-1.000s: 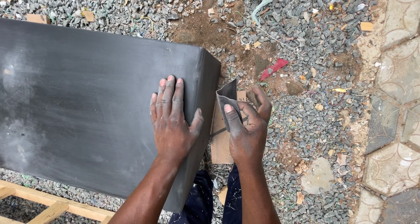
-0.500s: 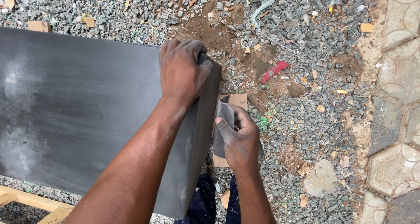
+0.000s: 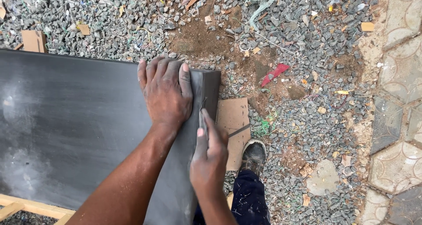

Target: The person uses a sanding block to smooth the edge of a large, dark metal sheet. They hold the sheet steady with their left hand while moving the sanding block back and forth along the edge with their right hand.

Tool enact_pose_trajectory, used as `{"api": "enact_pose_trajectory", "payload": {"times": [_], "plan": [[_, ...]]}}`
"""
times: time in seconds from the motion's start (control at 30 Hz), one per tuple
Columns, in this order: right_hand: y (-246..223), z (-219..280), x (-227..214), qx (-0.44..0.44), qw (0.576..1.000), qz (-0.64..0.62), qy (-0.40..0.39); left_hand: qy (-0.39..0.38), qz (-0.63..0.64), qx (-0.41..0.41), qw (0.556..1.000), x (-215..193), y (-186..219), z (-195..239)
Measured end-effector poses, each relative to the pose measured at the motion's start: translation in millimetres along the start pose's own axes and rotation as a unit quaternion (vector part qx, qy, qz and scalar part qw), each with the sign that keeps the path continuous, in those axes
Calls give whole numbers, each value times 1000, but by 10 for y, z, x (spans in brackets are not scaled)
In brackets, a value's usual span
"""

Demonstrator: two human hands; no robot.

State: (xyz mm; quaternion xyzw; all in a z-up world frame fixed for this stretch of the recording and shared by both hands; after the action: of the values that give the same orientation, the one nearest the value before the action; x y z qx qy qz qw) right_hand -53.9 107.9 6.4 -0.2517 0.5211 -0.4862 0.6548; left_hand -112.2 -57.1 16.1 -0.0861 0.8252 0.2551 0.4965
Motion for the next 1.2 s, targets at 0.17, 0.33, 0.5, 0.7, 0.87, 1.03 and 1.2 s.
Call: {"api": "enact_pose_trajectory", "payload": {"times": [0.17, 0.33, 0.5, 0.7, 0.87, 1.03, 1.2], "plan": [[-55, -257, 257, 9, 999, -22, 22, -32, -31, 6, 999, 55, 18, -72], [-180, -378, 267, 54, 997, -62, -12, -37, -37, 3, 999, 47, 29, -93], [-299, -597, 419, 60, 997, -53, 16, -42, -41, 0, 998, 87, -5, -94], [-204, -274, 209, 125, 990, -45, -44, -38, -43, 2, 998, 50, 35, -146], [-349, -709, 432, 86, 993, -70, -31, -123, -74, -36, 989, 182, -82, -23], [-246, -368, 269, 172, 979, -87, -72, -188, -79, -71, 976, 325, -150, 4], [-348, -883, 533, 134, 974, -153, -98, -213, -103, -68, 969, 327, -151, 58]]}}
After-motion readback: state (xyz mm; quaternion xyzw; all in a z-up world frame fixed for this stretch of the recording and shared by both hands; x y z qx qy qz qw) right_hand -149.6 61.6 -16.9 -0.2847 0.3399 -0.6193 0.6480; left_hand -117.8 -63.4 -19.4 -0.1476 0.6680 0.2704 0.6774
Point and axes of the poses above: each hand's wrist, its own z-axis away from the middle knuckle, its own x-axis out of the palm, y = z × x, the point moved 9 cm from there along -z, towards the middle knuckle, and after that the axes turned 15 degrees about y, right-handed, at the moved point
